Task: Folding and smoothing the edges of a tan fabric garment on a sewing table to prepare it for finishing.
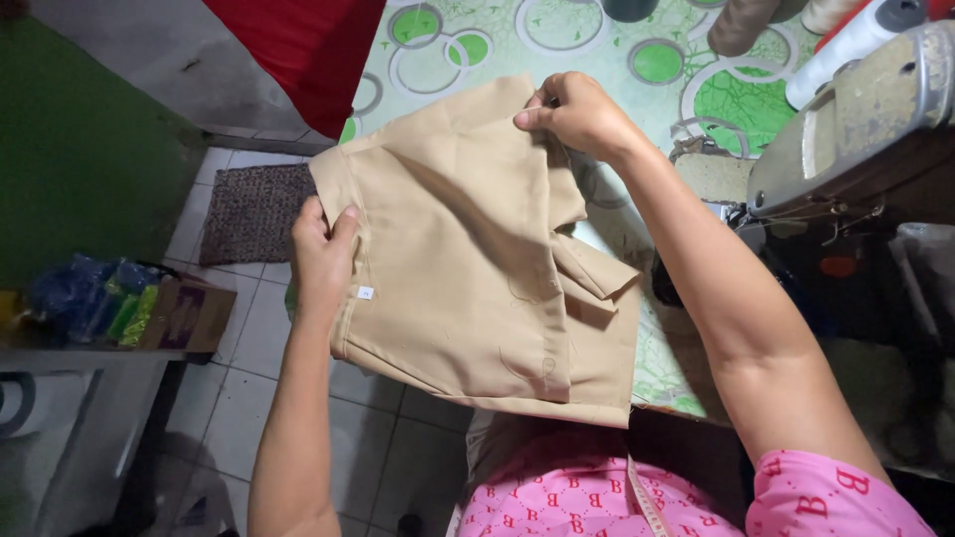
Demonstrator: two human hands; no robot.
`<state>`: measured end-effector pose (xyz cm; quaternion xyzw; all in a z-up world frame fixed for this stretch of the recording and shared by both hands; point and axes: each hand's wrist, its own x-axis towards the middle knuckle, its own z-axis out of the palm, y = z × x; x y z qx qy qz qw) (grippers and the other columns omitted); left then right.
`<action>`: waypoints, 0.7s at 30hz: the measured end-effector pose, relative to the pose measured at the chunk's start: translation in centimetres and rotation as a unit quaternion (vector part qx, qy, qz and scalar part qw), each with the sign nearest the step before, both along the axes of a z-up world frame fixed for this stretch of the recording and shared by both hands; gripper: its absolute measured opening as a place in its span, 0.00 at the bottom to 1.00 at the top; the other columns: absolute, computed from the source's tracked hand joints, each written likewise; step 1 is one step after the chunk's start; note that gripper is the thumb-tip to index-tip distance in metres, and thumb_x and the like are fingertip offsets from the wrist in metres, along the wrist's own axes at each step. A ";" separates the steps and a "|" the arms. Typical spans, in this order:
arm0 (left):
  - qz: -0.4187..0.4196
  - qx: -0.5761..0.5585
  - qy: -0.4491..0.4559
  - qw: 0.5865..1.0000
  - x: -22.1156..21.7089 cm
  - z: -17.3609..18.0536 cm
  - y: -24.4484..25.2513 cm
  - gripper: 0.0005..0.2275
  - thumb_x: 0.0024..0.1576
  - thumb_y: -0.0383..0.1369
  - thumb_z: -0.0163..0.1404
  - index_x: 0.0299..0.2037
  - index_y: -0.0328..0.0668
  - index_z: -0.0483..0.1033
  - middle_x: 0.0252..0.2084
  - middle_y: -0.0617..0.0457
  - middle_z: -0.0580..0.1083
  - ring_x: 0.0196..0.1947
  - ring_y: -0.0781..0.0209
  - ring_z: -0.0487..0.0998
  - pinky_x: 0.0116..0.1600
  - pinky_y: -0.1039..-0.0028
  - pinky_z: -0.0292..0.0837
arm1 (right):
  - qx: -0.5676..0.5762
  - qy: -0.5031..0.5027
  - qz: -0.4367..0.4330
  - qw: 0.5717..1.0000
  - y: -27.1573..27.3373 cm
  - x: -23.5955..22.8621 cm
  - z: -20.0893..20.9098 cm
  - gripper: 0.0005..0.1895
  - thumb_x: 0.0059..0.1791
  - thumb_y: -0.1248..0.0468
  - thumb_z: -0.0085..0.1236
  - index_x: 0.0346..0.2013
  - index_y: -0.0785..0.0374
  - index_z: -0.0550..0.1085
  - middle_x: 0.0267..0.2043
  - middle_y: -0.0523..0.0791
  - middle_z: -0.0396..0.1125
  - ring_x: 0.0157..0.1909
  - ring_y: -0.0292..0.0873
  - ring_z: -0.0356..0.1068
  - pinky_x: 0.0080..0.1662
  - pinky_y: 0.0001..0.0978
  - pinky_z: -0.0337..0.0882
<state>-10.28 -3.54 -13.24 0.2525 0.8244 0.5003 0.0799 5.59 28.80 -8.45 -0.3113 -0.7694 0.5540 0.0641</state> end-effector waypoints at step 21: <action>-0.256 -0.224 0.321 0.884 16.4 3.4 -0.2 0.28 0.65 0.51 0.39 0.74 0.51 0.58 0.78 0.42 0.52 0.78 0.33 0.44 0.75 0.33 0.33 | 0.232 0.067 0.031 0.970 3.0 -1.6 -6.3 0.08 0.52 0.58 0.64 0.33 0.58 0.81 0.34 0.40 0.77 0.39 0.38 0.74 0.40 0.35 0.70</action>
